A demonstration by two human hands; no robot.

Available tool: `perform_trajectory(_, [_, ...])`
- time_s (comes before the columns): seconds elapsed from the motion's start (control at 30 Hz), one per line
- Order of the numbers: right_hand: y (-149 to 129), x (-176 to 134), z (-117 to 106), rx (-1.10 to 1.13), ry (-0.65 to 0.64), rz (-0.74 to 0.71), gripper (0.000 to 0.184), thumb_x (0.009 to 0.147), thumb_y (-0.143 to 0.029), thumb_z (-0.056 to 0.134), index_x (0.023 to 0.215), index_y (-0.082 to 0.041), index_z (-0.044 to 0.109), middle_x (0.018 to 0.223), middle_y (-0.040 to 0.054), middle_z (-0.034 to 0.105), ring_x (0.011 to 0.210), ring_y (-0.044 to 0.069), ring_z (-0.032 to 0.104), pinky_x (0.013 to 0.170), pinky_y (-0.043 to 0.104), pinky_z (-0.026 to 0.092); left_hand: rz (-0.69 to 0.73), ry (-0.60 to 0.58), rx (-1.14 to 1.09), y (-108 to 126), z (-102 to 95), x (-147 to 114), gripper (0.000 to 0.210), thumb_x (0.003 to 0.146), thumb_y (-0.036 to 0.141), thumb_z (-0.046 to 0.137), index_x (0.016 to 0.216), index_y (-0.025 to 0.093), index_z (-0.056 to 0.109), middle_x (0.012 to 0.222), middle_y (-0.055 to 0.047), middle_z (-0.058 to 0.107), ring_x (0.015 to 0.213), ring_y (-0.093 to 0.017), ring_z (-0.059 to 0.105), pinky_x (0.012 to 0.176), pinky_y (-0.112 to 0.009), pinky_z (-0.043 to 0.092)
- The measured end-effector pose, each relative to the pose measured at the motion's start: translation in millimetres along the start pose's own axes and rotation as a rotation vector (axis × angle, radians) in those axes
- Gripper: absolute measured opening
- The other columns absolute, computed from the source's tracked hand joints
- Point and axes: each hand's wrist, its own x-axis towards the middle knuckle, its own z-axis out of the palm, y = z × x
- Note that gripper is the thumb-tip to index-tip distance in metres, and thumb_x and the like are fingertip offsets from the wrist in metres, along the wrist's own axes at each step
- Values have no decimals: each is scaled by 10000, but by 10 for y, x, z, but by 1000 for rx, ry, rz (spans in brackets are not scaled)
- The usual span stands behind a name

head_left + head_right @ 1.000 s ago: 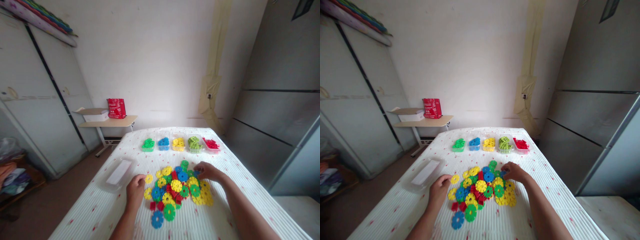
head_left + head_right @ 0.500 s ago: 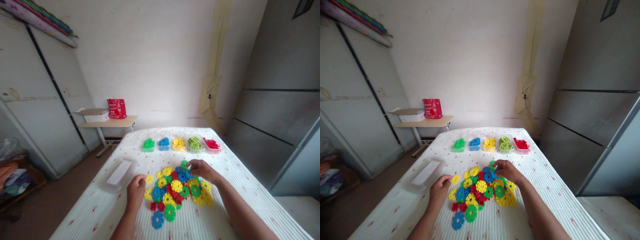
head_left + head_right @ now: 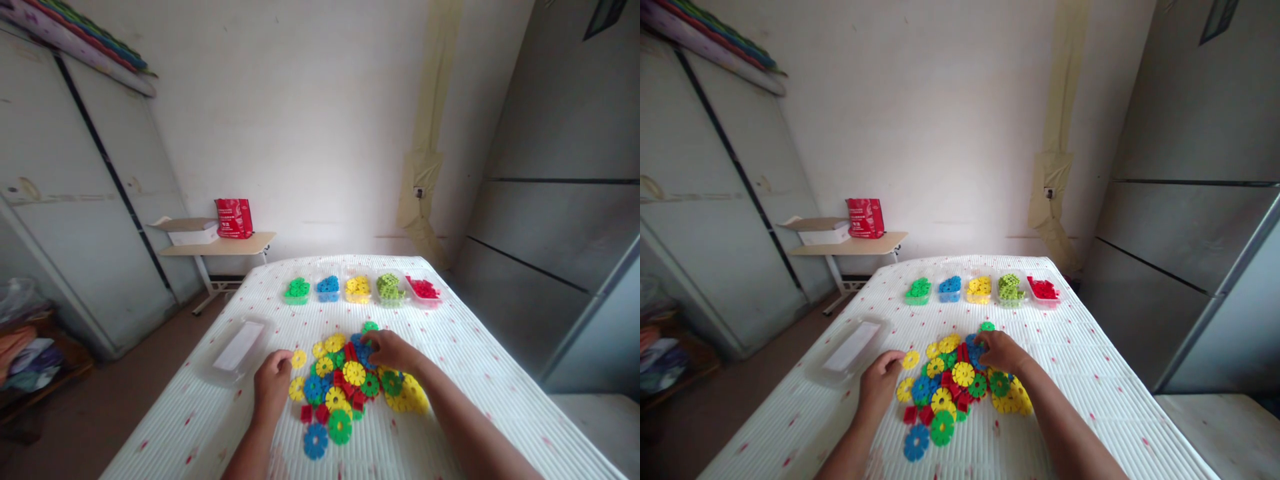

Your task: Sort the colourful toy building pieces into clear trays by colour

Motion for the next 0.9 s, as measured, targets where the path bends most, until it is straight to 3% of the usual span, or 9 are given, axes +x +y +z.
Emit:
perform_trajectory(0.1, [-6,15,2,-23,10,21,516,591,-149,584,1105,-186,600,743,7,606,621,116,500,534,193,339,-1,-5,2,-9,7,4,232,687,256,430,744,193,647,783,-30,705,762,-186,643,737,-273,485])
perform_trajectory(0.37, [-41,18,-17,-23,4,39,318,576,-152,618,891,-188,646,689,-14,584,600,107,483,526,192,323,0,-9,10,-14,4,0,233,690,260,430,743,194,647,782,-31,706,762,-184,646,731,-270,484])
perform_trajectory(0.67, [-10,28,3,-24,13,23,219,531,-144,635,737,-178,570,629,-49,499,568,81,405,487,192,241,6,-4,12,3,-6,-1,231,686,260,433,730,193,650,773,-34,707,752,-188,646,735,-277,486])
perform_trajectory(0.9, [-3,13,0,25,56,3,198,512,-122,621,659,-175,498,618,-62,466,595,81,390,497,194,243,-4,-10,13,2,-2,-1,240,692,257,426,745,192,650,782,-34,707,757,-186,647,732,-272,489])
